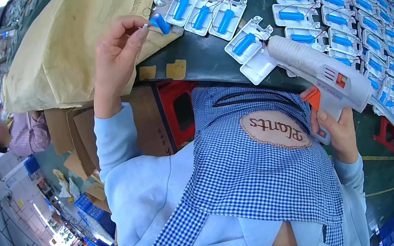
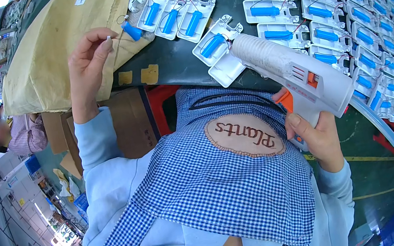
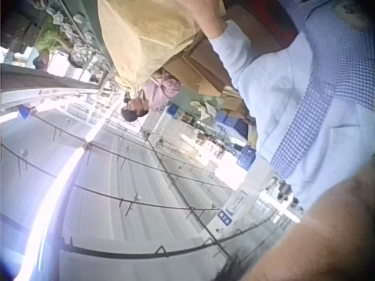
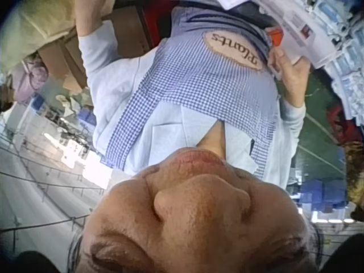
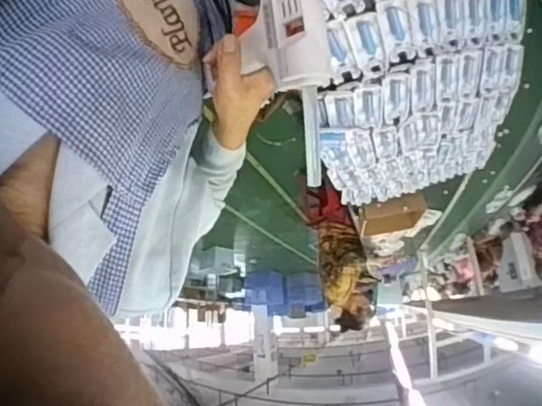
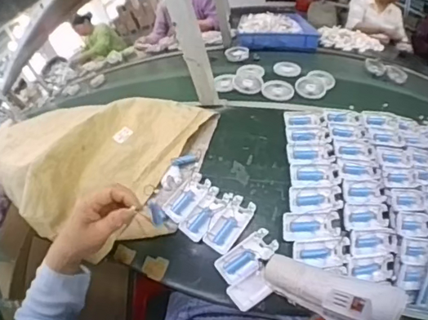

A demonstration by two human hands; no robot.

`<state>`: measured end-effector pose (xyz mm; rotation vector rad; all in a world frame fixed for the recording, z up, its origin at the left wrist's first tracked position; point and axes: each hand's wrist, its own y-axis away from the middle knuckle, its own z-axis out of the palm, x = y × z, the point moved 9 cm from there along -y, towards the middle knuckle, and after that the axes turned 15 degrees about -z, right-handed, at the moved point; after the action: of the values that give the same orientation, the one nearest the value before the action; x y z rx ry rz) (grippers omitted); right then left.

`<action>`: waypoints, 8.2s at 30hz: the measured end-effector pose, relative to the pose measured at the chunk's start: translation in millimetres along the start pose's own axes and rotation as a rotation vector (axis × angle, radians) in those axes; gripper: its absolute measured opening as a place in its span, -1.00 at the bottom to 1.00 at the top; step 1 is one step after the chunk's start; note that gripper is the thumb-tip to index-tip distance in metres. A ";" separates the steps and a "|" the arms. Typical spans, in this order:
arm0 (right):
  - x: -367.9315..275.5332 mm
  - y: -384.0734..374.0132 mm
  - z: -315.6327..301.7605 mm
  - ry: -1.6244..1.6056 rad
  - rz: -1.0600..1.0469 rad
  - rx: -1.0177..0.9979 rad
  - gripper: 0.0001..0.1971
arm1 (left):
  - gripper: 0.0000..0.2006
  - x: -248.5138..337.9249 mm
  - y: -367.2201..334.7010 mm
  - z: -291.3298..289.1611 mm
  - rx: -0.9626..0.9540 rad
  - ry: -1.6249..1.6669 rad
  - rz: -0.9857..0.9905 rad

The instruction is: Assembling electronic components into plastic housings and securing them with a hot glue gun.

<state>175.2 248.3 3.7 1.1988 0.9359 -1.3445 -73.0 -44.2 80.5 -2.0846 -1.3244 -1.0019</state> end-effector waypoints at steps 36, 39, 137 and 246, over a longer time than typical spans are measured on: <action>2.4 45.4 -12.6 0.328 0.327 -0.137 -0.67 | -0.79 -15.3 39.1 90.8 0.168 -0.080 -0.186; -0.3 42.4 -9.3 0.312 0.300 -0.146 -0.65 | -0.82 -16.2 37.6 89.5 0.201 -0.063 -0.233; 45.2 78.1 -63.9 -0.390 -0.299 0.022 -0.56 | -0.93 445.0 -43.4 558.5 -0.333 -0.554 1.641; 27.4 40.4 -29.1 -0.451 -0.116 -0.052 -0.58 | -0.93 173.2 -112.0 176.5 -0.378 0.515 0.014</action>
<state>221.1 265.5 -25.0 0.7624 0.7155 -1.5875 -70.5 226.0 107.0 -1.8823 -0.9071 -1.7467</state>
